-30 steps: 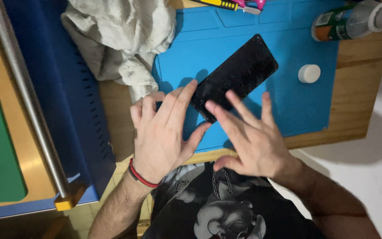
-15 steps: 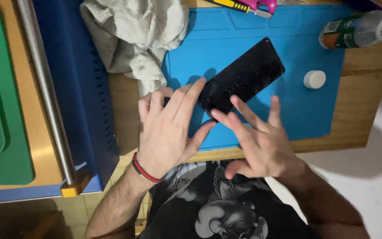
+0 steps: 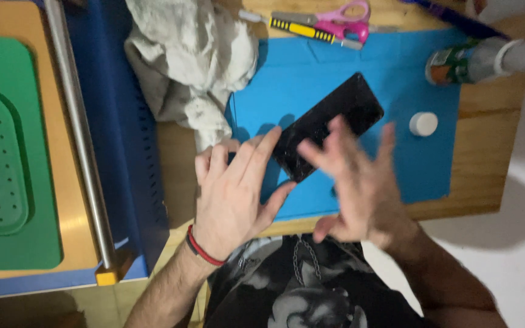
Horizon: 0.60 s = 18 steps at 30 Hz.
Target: Scraping adhesive residue from a mobile phone LCD screen using solvent and a scraper tool
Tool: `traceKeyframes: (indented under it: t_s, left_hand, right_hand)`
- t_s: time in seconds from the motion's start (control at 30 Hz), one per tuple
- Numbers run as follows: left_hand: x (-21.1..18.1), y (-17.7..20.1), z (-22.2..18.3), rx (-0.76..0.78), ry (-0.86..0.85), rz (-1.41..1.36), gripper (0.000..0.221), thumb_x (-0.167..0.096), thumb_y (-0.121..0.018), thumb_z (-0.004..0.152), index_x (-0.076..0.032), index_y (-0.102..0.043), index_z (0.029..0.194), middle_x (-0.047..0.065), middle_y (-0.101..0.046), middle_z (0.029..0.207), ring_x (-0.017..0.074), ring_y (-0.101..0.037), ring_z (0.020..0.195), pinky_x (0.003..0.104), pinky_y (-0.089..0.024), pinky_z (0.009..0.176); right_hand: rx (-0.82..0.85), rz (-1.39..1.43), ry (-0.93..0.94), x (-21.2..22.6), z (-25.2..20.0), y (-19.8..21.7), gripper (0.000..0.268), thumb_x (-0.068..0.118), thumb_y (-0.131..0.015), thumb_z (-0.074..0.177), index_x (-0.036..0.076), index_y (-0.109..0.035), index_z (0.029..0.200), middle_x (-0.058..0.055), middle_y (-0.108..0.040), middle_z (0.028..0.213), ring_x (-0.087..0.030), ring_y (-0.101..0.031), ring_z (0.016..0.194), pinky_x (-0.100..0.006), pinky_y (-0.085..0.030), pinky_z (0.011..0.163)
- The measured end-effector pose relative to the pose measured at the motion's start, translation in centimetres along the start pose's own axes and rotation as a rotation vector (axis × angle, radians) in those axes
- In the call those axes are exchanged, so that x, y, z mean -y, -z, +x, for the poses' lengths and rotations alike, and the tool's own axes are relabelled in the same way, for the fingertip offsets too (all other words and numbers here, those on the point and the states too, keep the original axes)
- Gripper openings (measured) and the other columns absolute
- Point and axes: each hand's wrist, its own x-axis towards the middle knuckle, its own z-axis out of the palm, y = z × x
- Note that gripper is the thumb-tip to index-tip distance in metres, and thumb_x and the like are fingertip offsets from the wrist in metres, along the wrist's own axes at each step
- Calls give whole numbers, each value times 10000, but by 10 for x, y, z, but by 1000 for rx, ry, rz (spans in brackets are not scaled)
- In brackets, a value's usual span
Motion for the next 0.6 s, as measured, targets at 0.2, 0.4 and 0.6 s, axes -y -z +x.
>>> traceKeyframes:
  t_s: [0.2, 0.4, 0.6]
  left_hand:
    - [-1, -2, -1, 12, 16, 26, 776, -653, -606, 1053, -149, -524, 1637, -1, -669, 1448, 302, -575, 1108, 475, -414, 891]
    - [0, -4, -1, -3, -4, 2, 737, -642, -518, 1088, -139, -533, 1626, 1, -676, 1472, 301, -590, 1117, 470, -425, 891]
    - [1, -6, -2, 5, 26, 22, 762, -623, -672, 1033, -159, -550, 1625, -17, -671, 1415, 301, -574, 1123, 468, -426, 913]
  right_hand:
    - [221, -175, -39, 0, 14, 1, 1227, 892, -55, 953, -43, -166, 1741, -56, -390, 1834, -432, -221, 1709, -949, -180, 1179]
    - [195, -40, 109, -1, 10, -1, 1117, 860, -121, 981, 46, -409, 1689, -99, -558, 1717, -368, -378, 1664, -849, -221, 1226]
    - [-553, 92, -206, -79, -35, 30, 509, -74, -720, 1069, -182, -551, 1536, -365, -637, 1489, -519, -649, 1411, -639, -502, 1311]
